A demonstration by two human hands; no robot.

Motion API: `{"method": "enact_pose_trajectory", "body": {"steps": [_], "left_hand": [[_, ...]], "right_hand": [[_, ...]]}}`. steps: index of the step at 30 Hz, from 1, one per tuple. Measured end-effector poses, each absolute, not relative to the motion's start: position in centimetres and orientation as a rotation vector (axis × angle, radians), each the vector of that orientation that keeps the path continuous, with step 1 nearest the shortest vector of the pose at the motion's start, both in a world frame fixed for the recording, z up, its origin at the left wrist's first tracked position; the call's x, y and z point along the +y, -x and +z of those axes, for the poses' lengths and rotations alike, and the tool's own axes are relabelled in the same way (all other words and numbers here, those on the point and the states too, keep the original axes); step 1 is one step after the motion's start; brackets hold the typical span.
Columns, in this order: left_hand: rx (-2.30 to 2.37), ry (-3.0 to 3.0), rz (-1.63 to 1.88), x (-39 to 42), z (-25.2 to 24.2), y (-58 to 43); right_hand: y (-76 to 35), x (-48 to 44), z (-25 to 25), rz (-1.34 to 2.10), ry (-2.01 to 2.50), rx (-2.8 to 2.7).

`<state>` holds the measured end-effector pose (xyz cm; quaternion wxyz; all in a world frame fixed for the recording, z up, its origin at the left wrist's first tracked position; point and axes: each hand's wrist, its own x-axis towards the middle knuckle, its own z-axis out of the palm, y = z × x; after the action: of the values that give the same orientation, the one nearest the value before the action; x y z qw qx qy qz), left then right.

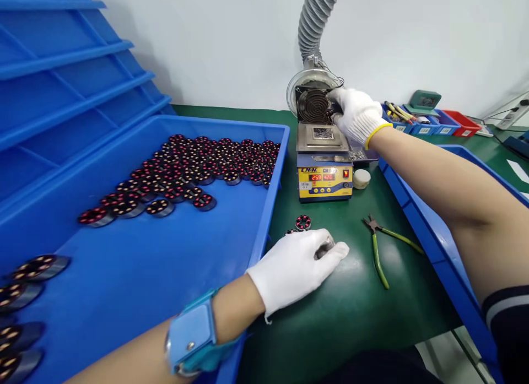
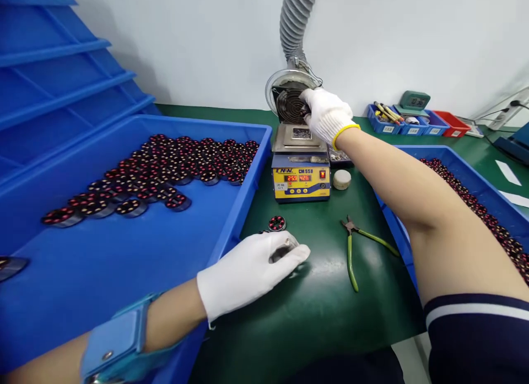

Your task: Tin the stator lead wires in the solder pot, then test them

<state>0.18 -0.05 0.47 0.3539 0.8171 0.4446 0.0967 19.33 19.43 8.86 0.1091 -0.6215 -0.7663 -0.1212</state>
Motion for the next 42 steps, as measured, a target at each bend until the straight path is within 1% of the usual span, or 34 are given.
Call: {"method": "enact_pose_trajectory", "body": {"steps": [3,7,20,24,27,29,34,36,38,40,42], "left_hand": [[1.12,-2.123,0.203,-0.1,0.2,0.0],[1.093,-2.165,0.156,-0.1,0.2,0.0],[1.054,-2.193,0.14,-0.3,0.0,0.0],[1.115,-2.084,0.244,-0.2,-0.1,-0.1],[1.19,-1.816,0.475,0.0,0.2,-0.2],[1.195,-1.568,0.654,0.4,0.4,-0.3],[1.106,-1.082,0.992,1.5,0.5,-0.1],[1.07,-1.01,1.078,1.8,0.3,-0.1],[1.055,-0.979,1.138,1.9,0.2,0.0],[1.062,-0.969,1.157,1.9,0.2,0.0],[1.081,-0.967,1.151,1.8,0.2,0.0]], "right_hand": [[-18.5,21.3,8.7,-0.466,1.879,-2.308],[-17.5,21.9,8.1,-0.521,1.931,-2.392],[-16.4,21.8,7.5,-0.518,1.905,-2.441],[-16.5,21.4,8.5,-0.463,1.91,-2.408],[-17.0,20.3,9.4,-0.349,1.836,-2.294],[-17.3,18.8,9.6,-0.205,1.727,-2.211],[-16.6,12.6,7.0,0.39,1.488,-2.13],[-15.9,9.9,5.5,0.584,1.399,-2.102],[-15.5,7.7,4.5,0.671,1.365,-2.093],[-15.4,6.2,4.4,0.707,1.389,-2.137],[-15.8,5.5,4.8,0.829,1.389,-2.179]]}}
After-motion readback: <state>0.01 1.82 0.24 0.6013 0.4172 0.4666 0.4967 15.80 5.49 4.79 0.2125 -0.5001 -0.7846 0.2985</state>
